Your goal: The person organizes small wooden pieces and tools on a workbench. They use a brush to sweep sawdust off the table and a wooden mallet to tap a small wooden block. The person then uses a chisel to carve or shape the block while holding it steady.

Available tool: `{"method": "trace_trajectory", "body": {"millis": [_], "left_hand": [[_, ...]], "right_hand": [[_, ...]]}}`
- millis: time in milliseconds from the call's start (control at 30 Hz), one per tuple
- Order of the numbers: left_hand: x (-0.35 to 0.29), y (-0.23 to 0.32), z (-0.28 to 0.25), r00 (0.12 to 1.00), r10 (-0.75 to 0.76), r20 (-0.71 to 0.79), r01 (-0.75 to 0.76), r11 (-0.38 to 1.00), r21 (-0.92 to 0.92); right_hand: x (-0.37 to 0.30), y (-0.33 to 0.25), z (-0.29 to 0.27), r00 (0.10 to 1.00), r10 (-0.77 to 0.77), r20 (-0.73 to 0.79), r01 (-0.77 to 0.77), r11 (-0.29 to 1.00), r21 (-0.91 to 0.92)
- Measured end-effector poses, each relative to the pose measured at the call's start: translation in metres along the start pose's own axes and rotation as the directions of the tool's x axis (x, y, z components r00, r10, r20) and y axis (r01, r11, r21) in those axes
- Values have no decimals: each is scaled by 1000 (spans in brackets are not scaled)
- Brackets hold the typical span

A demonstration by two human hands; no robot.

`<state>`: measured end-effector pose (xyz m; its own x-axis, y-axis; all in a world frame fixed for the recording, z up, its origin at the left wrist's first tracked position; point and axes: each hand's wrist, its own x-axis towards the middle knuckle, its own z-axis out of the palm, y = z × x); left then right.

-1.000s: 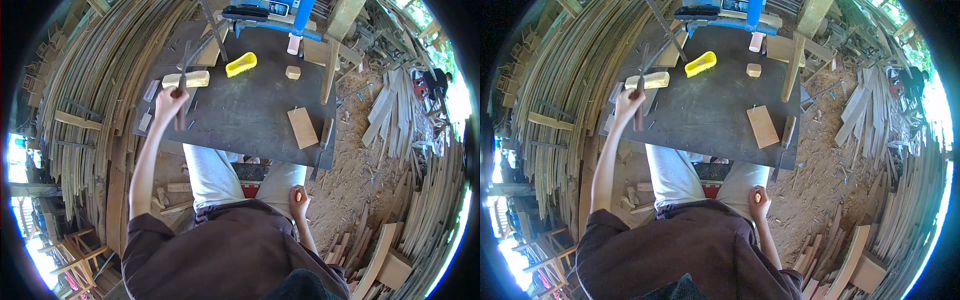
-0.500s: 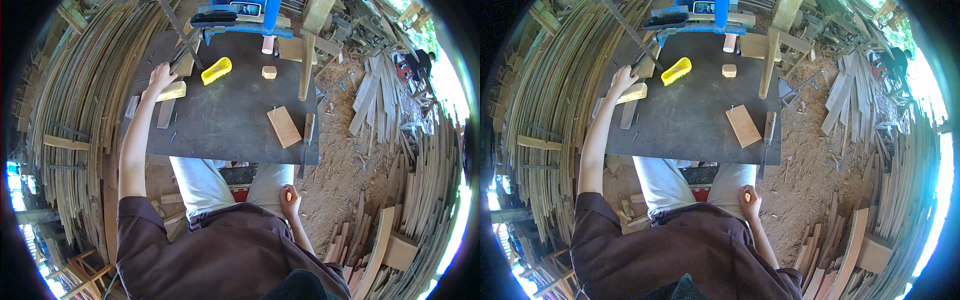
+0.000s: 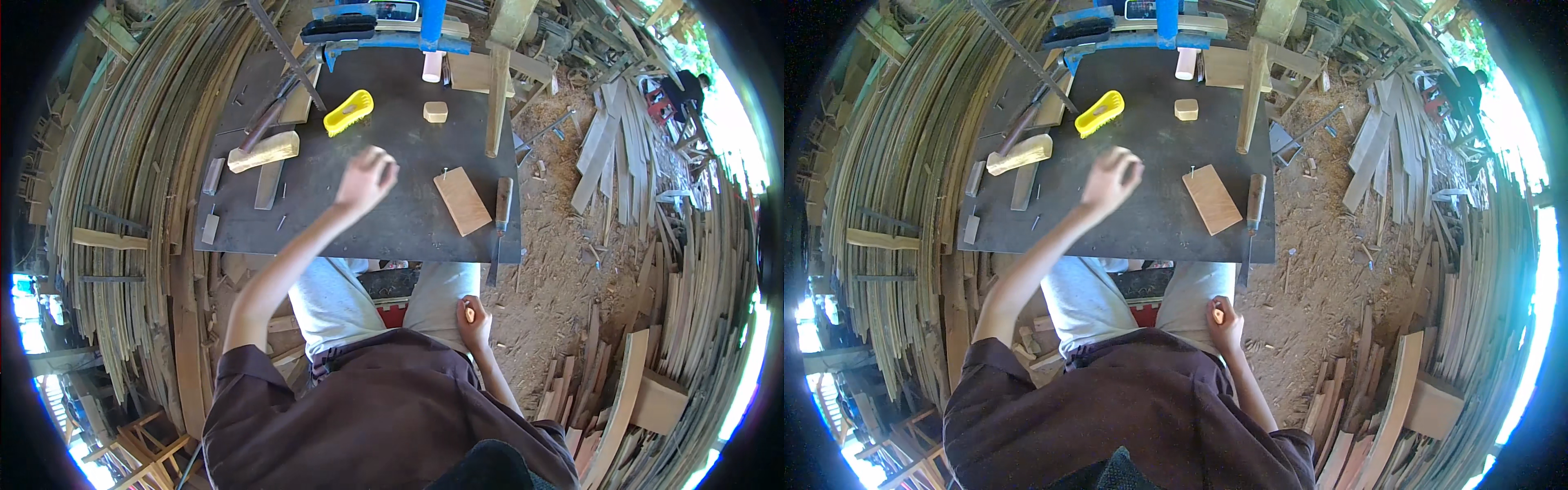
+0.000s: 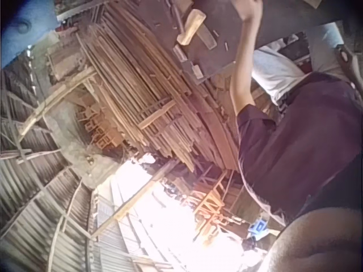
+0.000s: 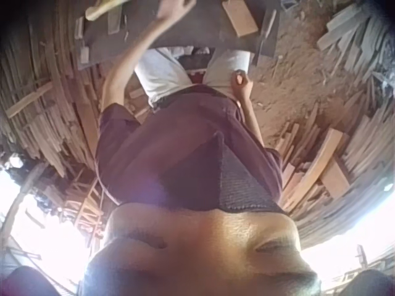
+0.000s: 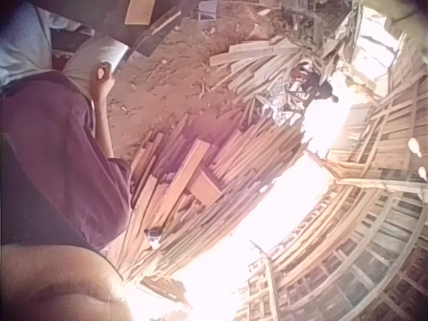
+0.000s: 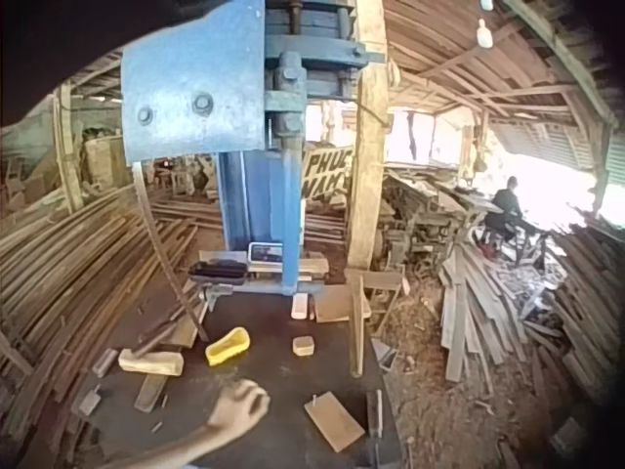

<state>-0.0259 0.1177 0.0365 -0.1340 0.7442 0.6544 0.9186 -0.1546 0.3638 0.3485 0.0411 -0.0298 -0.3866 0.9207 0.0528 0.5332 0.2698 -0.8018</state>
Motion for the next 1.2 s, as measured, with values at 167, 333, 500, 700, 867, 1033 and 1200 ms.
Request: {"method": "trace_trajectory", "body": {"millis": [167,333,500,700,867,1033,1200], "left_hand": [[16,46,73,962,-201,184,237,949,-206],[13,47,101,936,-308,169,350,864,-363],[6,70,67,948,-306,85,300,774,-557],[-32,56,11,683,-731,19,357,310,-881],[-83,28,-39,480,-876,45,95,0,-995],[-142,15,-90,480,-790,383,-345,-571,-745],[-154,62,-118,556,-677,482,-466,-734,-494]], "right_hand": [[24,-59,-45,984,33,174,-24,998,-58],[101,-66,-76,996,-34,-84,24,993,-116],[166,-52,-52,993,69,-96,-107,868,-486],[186,-42,-37,995,84,-54,-100,840,-533],[182,-77,-29,1000,-17,5,18,946,-325],[148,-166,16,959,-231,164,210,968,135],[116,-230,98,819,-335,466,284,942,178]]}}
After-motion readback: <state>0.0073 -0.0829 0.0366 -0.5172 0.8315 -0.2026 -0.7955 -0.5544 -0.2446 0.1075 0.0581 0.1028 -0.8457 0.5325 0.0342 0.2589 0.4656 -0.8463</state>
